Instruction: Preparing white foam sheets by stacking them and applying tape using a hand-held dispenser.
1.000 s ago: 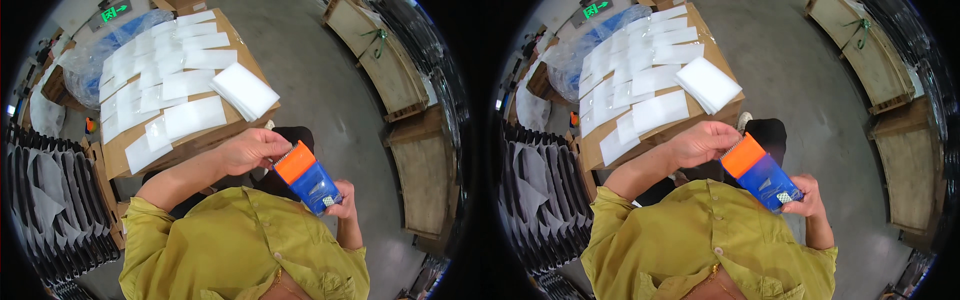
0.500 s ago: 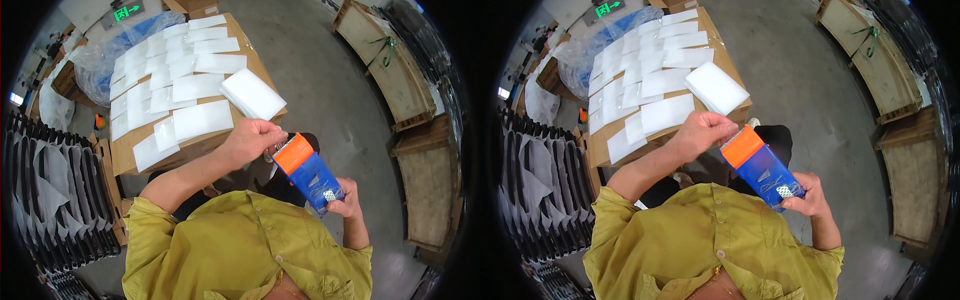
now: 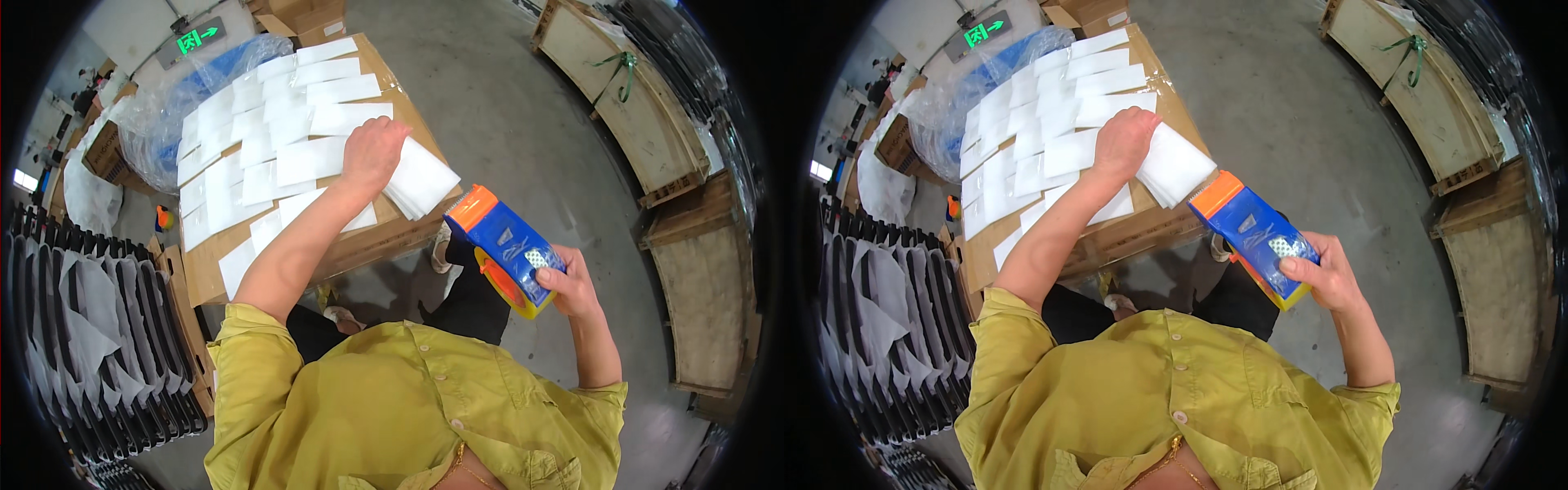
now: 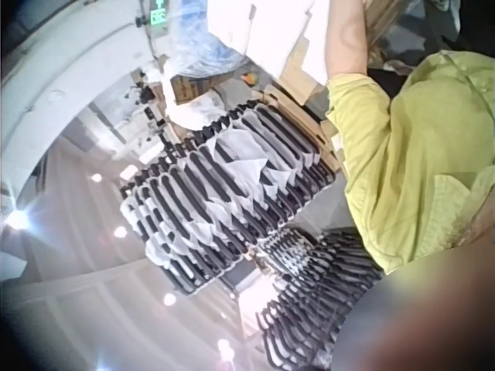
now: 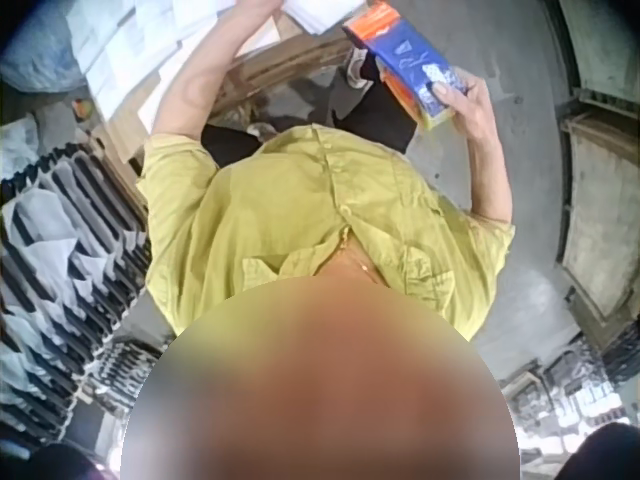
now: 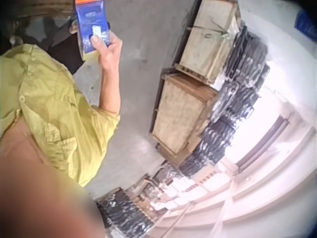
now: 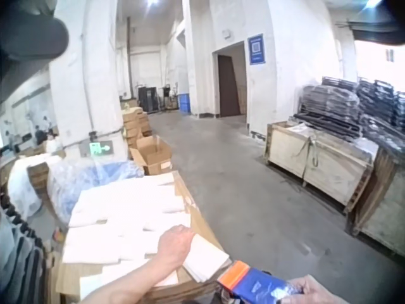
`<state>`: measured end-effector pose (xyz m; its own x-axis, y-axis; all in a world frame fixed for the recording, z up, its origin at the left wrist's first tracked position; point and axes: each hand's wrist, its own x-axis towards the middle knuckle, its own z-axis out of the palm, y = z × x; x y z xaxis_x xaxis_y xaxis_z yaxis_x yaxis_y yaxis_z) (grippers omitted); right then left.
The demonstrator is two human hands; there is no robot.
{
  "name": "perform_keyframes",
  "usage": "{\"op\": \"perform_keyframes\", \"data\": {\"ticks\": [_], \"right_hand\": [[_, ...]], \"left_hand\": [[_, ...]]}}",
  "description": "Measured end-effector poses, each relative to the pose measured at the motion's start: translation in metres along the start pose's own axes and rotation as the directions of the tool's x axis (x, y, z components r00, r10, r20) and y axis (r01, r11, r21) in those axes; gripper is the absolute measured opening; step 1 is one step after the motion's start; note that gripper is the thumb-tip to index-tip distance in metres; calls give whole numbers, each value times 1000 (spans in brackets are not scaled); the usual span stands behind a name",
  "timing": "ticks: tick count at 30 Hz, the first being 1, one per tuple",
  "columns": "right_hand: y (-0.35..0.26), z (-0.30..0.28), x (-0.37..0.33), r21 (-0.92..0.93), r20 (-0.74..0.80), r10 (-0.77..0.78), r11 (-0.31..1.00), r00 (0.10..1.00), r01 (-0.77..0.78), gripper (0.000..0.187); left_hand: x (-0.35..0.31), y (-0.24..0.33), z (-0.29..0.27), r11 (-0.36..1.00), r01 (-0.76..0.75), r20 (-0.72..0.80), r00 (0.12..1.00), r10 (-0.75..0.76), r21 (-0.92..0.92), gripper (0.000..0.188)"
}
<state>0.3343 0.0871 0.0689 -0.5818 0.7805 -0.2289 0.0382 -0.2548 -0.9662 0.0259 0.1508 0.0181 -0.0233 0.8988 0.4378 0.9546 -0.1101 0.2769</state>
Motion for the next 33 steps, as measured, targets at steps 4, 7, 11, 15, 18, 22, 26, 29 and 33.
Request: {"op": "perform_keyframes", "data": {"ticks": [4,7,11,15,18,22,26,29,33], "right_hand": [[8,0,20,29,-25,68,997,997,-67,45],[10,-1,21,34,6,86,996,996,-86,43],[14,-6,17,44,-6,83,996,997,-82,43],[17,-8,10,87,24,98,991,995,-100,43],[9,0,1,98,71,114,988,991,-121,42],[13,10,-19,92,70,121,988,990,-127,41],[24,15,-37,31,53,154,987,987,-156,42],[31,26,-44,6,33,27,1000,999,-28,42],[26,33,-56,81,20,-13,997,1000,11,43]], "left_hand": [[-5,-2,16,978,8,-50,999,2,210,20],[-2,-15,12,959,54,-291,956,31,279,20],[-28,-18,-19,960,-18,-417,903,-104,-279,19],[-94,14,-52,220,799,761,600,-248,-559,62],[-116,43,-20,-220,900,926,372,-62,-376,72],[-102,66,2,-442,753,846,533,-24,-487,55],[-97,79,-2,-477,600,750,622,-226,-642,37],[-83,70,-15,-505,523,702,657,-273,-686,33],[-78,61,-28,-454,530,677,686,-267,-716,29]]}}
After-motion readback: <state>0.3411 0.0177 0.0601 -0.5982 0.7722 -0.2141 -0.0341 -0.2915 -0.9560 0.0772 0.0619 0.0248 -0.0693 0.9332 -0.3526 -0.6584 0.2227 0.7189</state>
